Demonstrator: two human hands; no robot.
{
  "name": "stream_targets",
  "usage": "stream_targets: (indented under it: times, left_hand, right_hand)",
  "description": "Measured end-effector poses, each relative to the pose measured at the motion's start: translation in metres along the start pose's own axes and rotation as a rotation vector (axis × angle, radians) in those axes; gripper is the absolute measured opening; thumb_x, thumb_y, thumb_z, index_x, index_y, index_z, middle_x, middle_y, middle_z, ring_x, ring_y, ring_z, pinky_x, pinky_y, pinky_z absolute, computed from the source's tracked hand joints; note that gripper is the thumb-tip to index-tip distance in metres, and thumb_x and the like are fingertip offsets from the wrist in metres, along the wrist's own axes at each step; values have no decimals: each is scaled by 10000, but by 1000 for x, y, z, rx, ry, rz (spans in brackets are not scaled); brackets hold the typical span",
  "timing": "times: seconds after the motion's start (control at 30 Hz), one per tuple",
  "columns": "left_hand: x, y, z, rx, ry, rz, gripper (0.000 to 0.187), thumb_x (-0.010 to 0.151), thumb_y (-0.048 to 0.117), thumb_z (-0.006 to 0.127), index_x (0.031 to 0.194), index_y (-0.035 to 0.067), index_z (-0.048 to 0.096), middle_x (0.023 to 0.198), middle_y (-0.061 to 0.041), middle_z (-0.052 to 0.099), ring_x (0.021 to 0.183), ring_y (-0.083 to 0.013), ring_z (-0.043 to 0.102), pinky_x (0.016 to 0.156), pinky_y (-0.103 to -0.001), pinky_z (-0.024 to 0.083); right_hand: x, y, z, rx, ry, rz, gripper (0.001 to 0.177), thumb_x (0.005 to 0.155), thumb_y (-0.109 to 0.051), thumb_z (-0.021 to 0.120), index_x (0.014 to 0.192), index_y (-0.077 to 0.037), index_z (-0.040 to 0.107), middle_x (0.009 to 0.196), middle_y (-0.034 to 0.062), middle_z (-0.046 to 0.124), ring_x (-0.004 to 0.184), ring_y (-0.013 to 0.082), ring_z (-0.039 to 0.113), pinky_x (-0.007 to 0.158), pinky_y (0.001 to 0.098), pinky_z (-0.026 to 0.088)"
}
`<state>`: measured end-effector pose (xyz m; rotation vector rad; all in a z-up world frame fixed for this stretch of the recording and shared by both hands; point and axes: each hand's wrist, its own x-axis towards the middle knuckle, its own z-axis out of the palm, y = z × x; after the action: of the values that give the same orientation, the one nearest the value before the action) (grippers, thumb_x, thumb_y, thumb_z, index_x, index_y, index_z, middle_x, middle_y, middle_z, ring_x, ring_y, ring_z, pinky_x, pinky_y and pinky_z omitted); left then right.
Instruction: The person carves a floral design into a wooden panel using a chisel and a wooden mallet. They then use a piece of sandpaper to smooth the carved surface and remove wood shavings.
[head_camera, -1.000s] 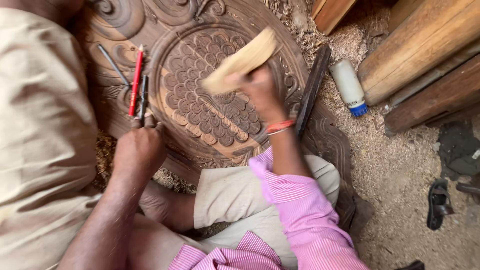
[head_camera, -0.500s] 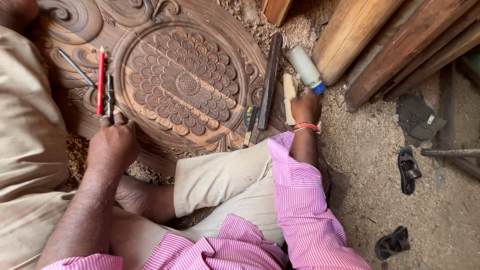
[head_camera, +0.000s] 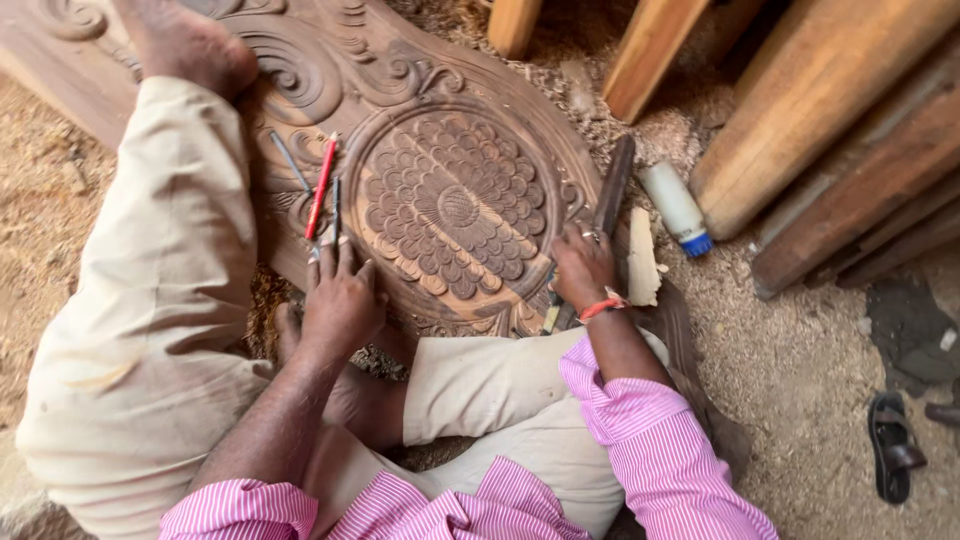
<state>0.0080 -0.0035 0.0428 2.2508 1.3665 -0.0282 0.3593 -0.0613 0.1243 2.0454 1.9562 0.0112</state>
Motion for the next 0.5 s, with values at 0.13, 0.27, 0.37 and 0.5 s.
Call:
stream_targets:
  times: [0.13,0.27,0.37,0.5]
  left_hand:
    - [-7,10,-30,-30,-91,6,390,988,337,628,1303,107,639,1505,-216,463,1416,-395,420,1188,-567,335]
    - [-4,25,-26,-701,-172,-32,500,966,304,634,1423,107,586,1406,-119,659,1232,-287,680,1096,-457,532]
    - [-8,58,-16,-1141,-252,-91,579,961,294,625,1483,106,460,1441,-119,566,1242,-287,633,1040,-449,528]
    - [0,96,-11,-1433,-79,-171,623,962,282,694,1482,56,437,1371,-155,586,1233,-240,571,1004,-390,469]
  right_hand:
    - [1,25,9,259,51,-29,417,600,-194,953,917,-88,704,1145,93,694,1113,305,650,928,471,498]
    - [10,45,24,1005,149,206,220,879,-109,840,939,-76,630,973,67,737,847,186,690,731,316,571]
    - [20,24,22,1671,241,385,257,905,-35,784,1059,-101,590,955,71,723,763,130,672,637,243,543]
    - [28,-67,25,2000,70,424,305,915,9,729,1165,-66,571,997,85,683,748,134,668,632,258,576]
